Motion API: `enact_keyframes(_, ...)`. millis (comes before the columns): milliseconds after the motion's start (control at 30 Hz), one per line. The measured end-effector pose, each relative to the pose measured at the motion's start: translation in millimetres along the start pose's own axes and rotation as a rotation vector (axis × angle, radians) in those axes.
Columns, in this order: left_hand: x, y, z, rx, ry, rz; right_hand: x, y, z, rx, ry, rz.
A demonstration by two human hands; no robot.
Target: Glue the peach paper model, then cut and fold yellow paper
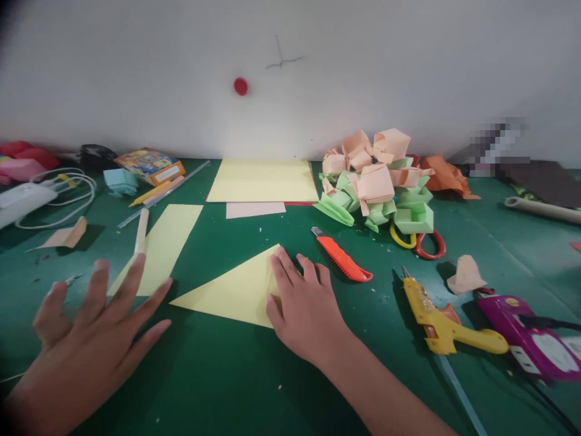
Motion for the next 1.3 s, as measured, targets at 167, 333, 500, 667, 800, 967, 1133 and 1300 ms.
enact_keyframes(167,-0.5,-0.5,2.8,-0.033,0.083,-0.019,0.0,0.0,-0.4,0.0,-0.019,-0.001)
enact_keyframes(333,-5.2,-5.9,-6.4,0.069,0.159,-0.073,0.0,-0.1,-0.2,0.001,-0.01,0.004)
enact_keyframes(500,-4.2,-4.5,-1.8,0.026,0.101,0.001,-0.3,-0.9,-0.4,0.001,-0.017,0.006)
enact_keyframes(667,-4.8,-2.0,5.6,0.002,0.092,0.069,-0.1,-1.0,-1.2,-0.001,-0.018,0.013)
enact_keyframes(800,-3.9,2.8,11.8,-0.026,0.088,0.028,0.0,-1.3,-1.4,0.0,-0.029,0.011)
enact_keyframes(967,-2.3,6.1,15.2,-0.028,0.096,0.013,-0.5,-1.3,-1.4,0.005,-0.034,0.012)
enact_keyframes(1133,-5.8,-0.6,7.6,-0.005,0.093,-0.013,-0.8,-0.5,-1.1,0.0,-0.026,0.016)
enact_keyframes(1300,-3.6,-7.7,-10.0,0.121,0.215,0.023,0.5,-0.2,-1.7,0.003,-0.028,-0.008)
Point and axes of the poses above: each hand's wrist, its own y-axis away from the middle knuckle, its own x-axis out of the palm, z = x × y, the point moved 2 cm from there along -y, towards the middle knuckle, and after that the axes turned 15 degrees about x, right-handed, at the moved point
